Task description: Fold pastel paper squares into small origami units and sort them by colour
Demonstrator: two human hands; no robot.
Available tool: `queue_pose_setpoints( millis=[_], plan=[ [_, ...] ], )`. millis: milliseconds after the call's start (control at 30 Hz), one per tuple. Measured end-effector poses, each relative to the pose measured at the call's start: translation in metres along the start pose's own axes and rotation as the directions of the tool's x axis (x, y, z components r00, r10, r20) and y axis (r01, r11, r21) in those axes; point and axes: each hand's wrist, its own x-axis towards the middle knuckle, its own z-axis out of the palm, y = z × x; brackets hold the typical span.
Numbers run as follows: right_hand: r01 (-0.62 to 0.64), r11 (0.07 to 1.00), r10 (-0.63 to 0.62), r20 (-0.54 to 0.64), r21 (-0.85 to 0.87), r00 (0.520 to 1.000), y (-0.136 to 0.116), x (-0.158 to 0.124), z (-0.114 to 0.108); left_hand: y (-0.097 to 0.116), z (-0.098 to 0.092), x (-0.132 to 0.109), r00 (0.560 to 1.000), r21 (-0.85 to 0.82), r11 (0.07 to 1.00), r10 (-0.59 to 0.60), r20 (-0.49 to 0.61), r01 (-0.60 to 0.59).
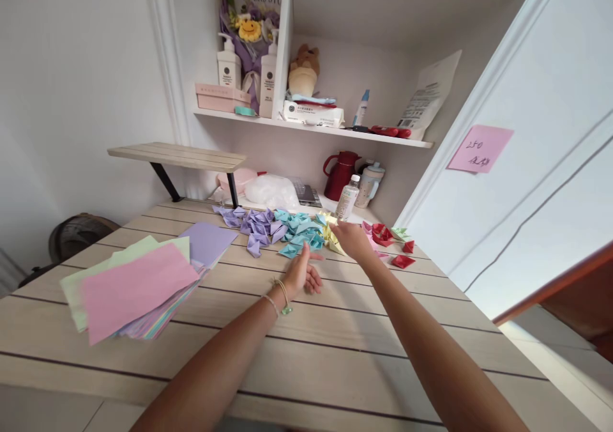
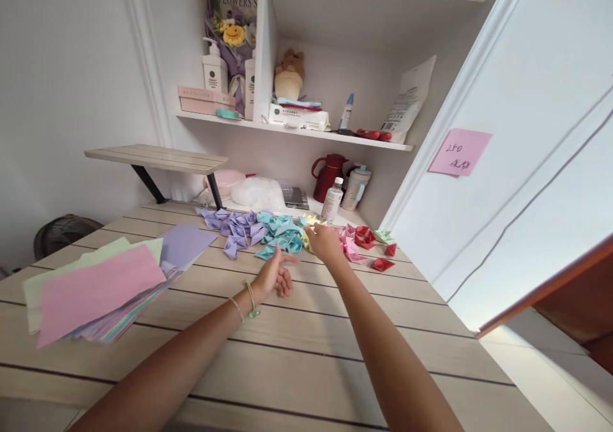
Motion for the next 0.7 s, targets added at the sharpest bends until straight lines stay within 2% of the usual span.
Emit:
queue_pose_setpoints(
  millis=[33,100,167,200,267,333,367,400,433,533,600,633,700],
  plan=[
    [0.037,0.995,-0.037,0.004,-0.089,0.999,-0.007,-0.003,0.004,-0.001,0.001,0.000,1.000,0.000,1.000,0.008,-0.008,-0.008],
    [0.161,0.976,-0.163,-0.002,-0.145,0.987,-0.024,-0.017,0.015,-0.003,0.005,0.002,0.999,0.040,0.999,0.022,-0.032,-0.020],
    [0.320,0.943,-0.323,-0.013,-0.095,0.946,-0.047,-0.037,0.030,-0.007,0.008,0.004,0.998,0.100,0.995,0.024,-0.057,-0.019],
    [0.412,0.910,-0.412,0.007,-0.050,0.911,-0.061,-0.047,0.039,-0.009,0.010,0.004,0.998,0.121,0.993,0.024,-0.065,-0.016],
    [0.610,0.791,-0.612,0.089,0.050,0.786,-0.093,-0.066,0.056,-0.013,0.011,0.005,0.997,0.127,0.992,0.026,-0.072,-0.016],
    [0.691,0.716,-0.697,0.135,0.095,0.704,-0.130,-0.080,0.075,-0.016,0.011,0.005,0.998,0.122,0.992,0.041,-0.051,-0.035],
    [0.746,0.653,-0.756,0.175,0.132,0.630,-0.147,-0.085,0.084,-0.017,0.010,0.005,0.998,0.123,0.991,0.050,-0.029,-0.046],
    [0.829,0.535,-0.838,0.228,0.166,0.495,-0.163,-0.088,0.093,-0.018,0.009,0.005,0.998,0.123,0.991,0.057,-0.002,-0.057],
    [0.878,0.450,-0.879,0.254,0.164,0.403,-0.178,-0.089,0.101,-0.018,0.008,0.005,0.998,0.120,0.991,0.062,0.025,-0.065],
    [0.952,0.291,-0.917,0.309,0.091,0.251,-0.206,-0.088,0.121,-0.018,0.005,0.006,0.995,0.101,0.992,0.064,0.080,-0.072],
    [0.966,0.245,-0.924,0.322,0.082,0.207,-0.211,-0.086,0.125,-0.019,0.003,0.007,0.993,0.096,0.992,0.067,0.095,-0.076],
    [0.967,0.238,-0.929,0.310,0.089,0.200,-0.209,-0.085,0.124,-0.020,0.002,0.007,0.992,0.098,0.992,0.070,0.101,-0.080],
    [0.962,0.256,-0.943,0.245,0.095,0.227,-0.199,-0.083,0.112,-0.022,0.002,0.008,0.993,0.109,0.991,0.073,0.095,-0.083]
  ],
)
